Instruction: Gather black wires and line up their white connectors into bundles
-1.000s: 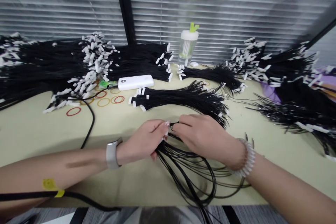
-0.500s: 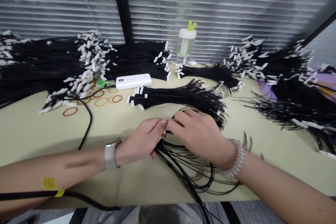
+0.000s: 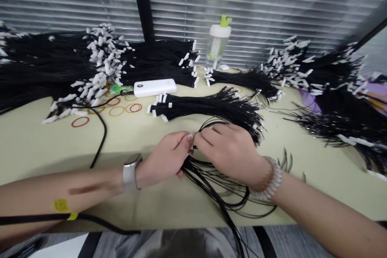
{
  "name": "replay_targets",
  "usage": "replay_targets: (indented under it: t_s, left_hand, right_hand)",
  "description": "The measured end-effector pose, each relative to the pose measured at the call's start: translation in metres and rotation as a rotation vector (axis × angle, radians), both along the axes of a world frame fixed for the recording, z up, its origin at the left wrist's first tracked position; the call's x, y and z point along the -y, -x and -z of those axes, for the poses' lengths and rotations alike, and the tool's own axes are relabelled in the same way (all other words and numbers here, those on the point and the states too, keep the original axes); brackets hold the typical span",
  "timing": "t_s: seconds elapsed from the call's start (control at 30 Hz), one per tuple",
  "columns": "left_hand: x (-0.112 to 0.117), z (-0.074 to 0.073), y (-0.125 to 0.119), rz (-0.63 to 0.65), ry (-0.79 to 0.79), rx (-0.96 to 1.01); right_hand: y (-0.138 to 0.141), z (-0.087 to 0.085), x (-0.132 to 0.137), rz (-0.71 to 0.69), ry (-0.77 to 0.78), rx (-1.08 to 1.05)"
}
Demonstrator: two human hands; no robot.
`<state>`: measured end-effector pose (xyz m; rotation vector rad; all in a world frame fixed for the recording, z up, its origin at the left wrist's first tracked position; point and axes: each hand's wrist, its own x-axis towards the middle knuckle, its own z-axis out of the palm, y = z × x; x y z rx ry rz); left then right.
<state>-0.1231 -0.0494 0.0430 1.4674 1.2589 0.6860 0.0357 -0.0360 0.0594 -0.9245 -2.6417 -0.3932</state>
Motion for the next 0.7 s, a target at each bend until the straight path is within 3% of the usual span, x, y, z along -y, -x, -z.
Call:
replay_targets:
  t_s: [0.13,0.4,0.7]
  left_hand:
    - [0.000,0.000,0.001,-0.006,0.011,0.011]
    - [0.000,0.002,0.000,-0.005,0.048,0.036]
    - [0.002,0.003,-0.002,-0.044,0.018,0.041]
  right_hand:
    - [-0.004,0.003,-0.005,-0.036,0.065,-0.044]
    - [-0.011,0.004,-0.011,-0.001,0.341,-0.322]
    - [0.000,0.012,-0.004,0.135,0.461,-0.521]
